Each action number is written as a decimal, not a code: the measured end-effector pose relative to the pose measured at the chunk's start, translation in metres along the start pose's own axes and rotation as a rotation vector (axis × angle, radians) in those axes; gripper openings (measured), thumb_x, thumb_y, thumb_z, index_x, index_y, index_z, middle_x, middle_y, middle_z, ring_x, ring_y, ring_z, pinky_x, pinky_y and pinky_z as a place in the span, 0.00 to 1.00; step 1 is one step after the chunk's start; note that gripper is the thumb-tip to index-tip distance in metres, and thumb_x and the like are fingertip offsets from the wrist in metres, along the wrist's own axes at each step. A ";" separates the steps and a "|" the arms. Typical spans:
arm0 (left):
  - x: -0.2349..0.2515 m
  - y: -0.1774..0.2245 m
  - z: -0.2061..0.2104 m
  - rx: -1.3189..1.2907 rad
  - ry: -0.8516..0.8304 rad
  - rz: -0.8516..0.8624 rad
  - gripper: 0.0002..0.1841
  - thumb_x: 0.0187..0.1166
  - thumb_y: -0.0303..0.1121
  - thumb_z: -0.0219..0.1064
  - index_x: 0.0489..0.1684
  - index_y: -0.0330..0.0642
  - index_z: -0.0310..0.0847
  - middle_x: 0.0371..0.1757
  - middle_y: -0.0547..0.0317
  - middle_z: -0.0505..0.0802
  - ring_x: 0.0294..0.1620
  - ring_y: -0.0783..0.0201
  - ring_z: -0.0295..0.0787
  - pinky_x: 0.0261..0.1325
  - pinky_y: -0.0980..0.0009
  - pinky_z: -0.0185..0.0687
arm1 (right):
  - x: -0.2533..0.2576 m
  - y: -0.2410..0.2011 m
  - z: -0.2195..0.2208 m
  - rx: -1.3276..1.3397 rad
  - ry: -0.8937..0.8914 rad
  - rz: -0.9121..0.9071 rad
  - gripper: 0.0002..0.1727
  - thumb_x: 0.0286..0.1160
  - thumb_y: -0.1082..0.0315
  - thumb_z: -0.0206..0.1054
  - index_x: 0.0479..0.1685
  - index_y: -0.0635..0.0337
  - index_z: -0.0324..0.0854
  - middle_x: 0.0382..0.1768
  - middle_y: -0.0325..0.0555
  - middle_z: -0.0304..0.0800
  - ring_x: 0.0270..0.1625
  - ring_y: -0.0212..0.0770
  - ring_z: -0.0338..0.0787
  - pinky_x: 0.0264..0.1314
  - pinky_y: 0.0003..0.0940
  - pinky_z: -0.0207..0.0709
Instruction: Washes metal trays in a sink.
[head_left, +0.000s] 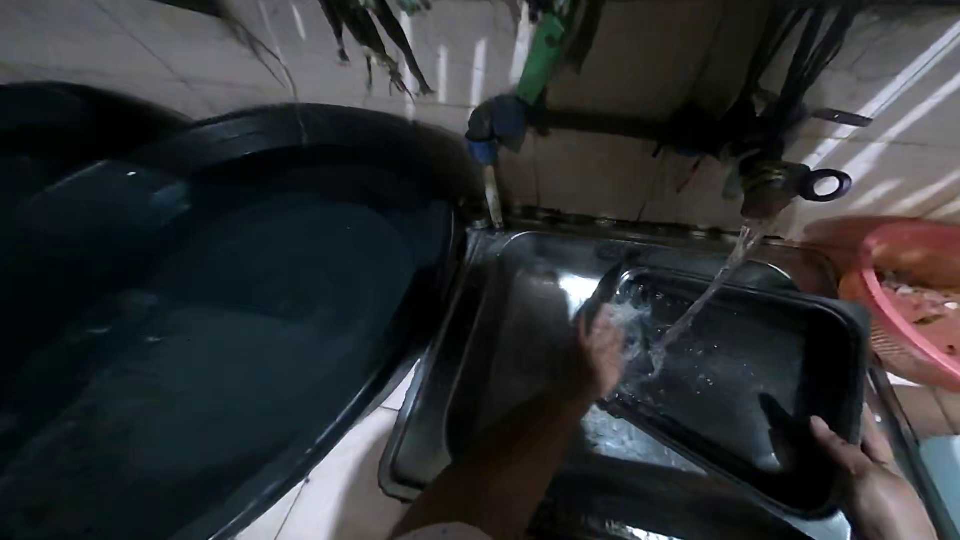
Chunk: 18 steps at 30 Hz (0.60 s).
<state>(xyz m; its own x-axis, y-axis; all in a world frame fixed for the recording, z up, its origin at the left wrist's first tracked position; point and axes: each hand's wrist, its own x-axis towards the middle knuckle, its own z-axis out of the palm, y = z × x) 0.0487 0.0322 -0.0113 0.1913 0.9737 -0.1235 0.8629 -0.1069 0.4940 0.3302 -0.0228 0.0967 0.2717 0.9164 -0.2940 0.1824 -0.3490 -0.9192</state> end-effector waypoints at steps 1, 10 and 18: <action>-0.001 -0.014 -0.008 -0.022 0.091 -0.090 0.30 0.82 0.36 0.65 0.86 0.44 0.70 0.92 0.52 0.65 0.97 0.48 0.41 0.91 0.32 0.28 | 0.000 0.003 -0.001 0.010 0.005 0.025 0.37 0.88 0.69 0.53 0.96 0.56 0.42 0.85 0.53 0.64 0.73 0.25 0.79 0.72 0.23 0.76; -0.029 -0.043 -0.120 -0.779 -0.095 -0.609 0.35 0.83 0.34 0.67 0.92 0.61 0.60 0.79 0.43 0.80 0.76 0.43 0.77 0.71 0.40 0.74 | 0.032 0.068 0.063 0.038 -0.111 0.345 0.36 0.91 0.51 0.54 0.95 0.47 0.48 0.83 0.51 0.71 0.77 0.46 0.79 0.72 0.53 0.77; -0.083 -0.005 -0.180 -0.436 0.232 -0.239 0.30 0.89 0.29 0.59 0.91 0.60 0.64 0.84 0.59 0.78 0.80 0.62 0.77 0.79 0.58 0.73 | 0.058 0.055 0.148 0.074 -0.218 0.432 0.21 0.94 0.61 0.50 0.78 0.61 0.68 0.53 0.53 0.83 0.44 0.42 0.86 0.45 0.43 0.83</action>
<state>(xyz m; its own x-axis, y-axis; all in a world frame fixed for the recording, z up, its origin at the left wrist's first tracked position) -0.0552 -0.0118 0.1512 -0.1371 0.9847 -0.1075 0.5860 0.1681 0.7927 0.2159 0.0402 -0.0094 0.1017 0.7135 -0.6933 0.0267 -0.6986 -0.7150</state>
